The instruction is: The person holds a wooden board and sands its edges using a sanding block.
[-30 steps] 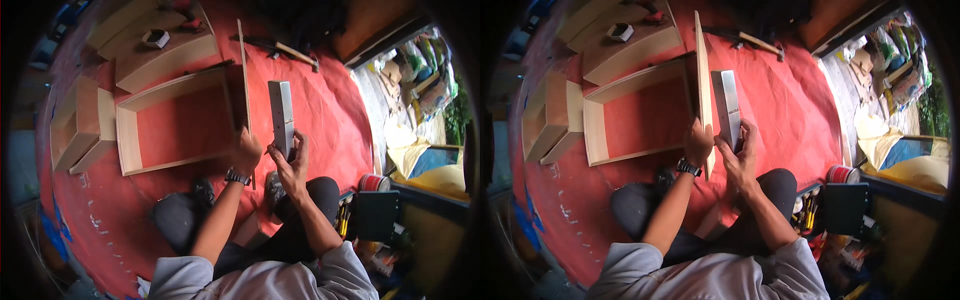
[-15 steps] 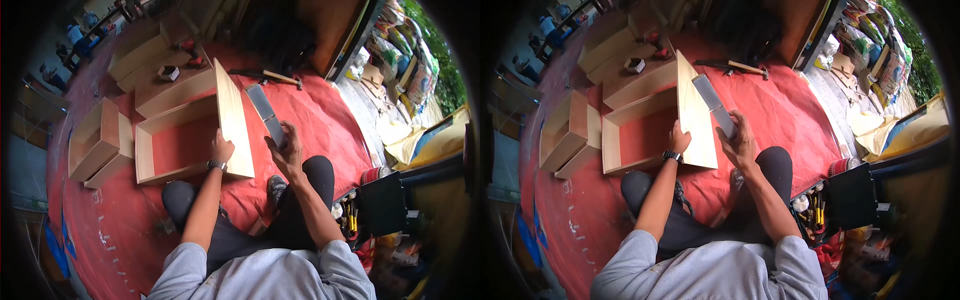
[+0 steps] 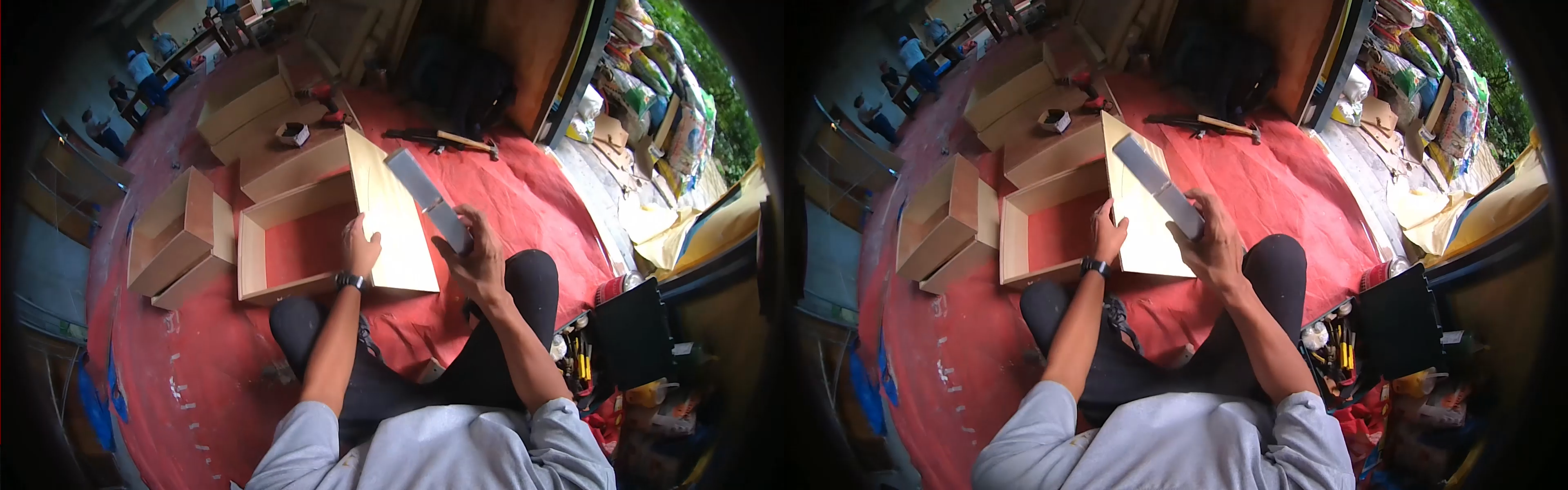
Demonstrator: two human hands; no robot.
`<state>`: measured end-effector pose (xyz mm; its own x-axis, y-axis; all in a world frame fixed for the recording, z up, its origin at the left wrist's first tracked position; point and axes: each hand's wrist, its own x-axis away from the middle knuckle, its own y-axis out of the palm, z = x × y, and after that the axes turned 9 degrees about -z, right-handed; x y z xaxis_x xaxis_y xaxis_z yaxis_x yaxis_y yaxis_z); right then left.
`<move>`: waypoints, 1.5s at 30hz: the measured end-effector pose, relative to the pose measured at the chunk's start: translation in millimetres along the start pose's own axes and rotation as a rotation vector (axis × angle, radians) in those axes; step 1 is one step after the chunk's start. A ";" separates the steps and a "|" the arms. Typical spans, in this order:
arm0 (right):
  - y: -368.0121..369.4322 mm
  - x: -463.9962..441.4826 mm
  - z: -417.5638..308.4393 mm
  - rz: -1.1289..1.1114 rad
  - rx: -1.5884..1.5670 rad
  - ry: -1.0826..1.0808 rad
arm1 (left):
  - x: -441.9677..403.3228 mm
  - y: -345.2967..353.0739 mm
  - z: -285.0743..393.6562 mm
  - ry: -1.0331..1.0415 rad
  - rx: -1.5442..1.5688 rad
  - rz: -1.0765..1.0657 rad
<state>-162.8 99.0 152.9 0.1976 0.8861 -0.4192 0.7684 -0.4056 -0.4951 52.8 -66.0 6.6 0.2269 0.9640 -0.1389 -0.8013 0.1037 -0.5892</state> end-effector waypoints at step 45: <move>17.8 -16.3 36.3 -0.265 -0.006 0.279 | -6.9 -72.3 101.5 0.227 -0.046 0.029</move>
<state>-174.5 69.2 123.2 0.1493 0.9873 -0.0540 0.8182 -0.1540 -0.5539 53.0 -55.3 131.0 0.3268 0.8861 -0.3287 -0.7845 0.0604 -0.6172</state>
